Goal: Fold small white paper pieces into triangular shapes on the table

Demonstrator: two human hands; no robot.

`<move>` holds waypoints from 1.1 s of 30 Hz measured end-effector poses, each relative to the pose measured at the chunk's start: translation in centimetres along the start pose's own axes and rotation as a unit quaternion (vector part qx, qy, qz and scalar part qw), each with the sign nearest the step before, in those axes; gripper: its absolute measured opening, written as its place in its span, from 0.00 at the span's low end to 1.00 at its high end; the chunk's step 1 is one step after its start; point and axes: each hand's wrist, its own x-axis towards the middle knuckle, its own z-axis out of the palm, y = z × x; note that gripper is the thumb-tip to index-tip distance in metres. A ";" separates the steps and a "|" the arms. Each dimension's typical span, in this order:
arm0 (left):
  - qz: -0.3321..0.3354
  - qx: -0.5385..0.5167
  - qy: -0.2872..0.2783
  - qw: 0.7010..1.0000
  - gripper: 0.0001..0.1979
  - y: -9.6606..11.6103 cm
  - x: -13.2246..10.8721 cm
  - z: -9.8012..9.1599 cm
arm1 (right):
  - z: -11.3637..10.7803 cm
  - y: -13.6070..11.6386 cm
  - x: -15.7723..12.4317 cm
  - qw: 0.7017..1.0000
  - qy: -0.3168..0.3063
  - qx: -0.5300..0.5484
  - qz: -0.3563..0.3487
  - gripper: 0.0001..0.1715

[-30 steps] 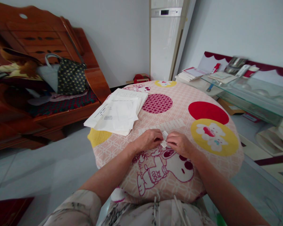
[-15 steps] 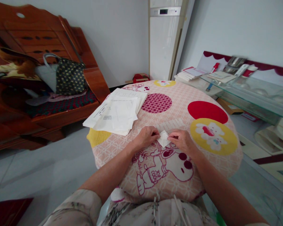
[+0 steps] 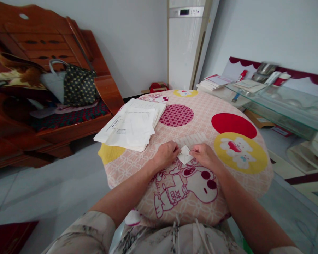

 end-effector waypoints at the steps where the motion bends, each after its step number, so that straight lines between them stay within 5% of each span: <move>1: -0.003 0.012 -0.003 1.000 0.09 0.1 -0.1 0.0 | 0.0 -0.1 0.1 1.000 0.003 -0.011 0.006 0.14; 20: -0.041 0.069 -0.025 0.996 0.13 1.2 -0.5 0.0 | -0.2 -1.7 0.2 0.991 0.012 -0.109 0.075 0.12; 25: 0.090 0.013 0.031 0.995 0.07 1.0 -0.3 0.3 | 0.0 -1.6 0.4 0.992 0.018 -0.103 0.076 0.12; 28: 0.191 0.005 0.003 0.982 0.11 0.9 -0.3 0.5 | 0.1 -1.2 0.4 0.994 0.027 -0.082 0.070 0.12; 33: 0.217 0.051 -0.035 0.974 0.12 1.1 -1.1 0.3 | -0.5 0.2 0.4 0.994 -0.049 0.049 0.079 0.16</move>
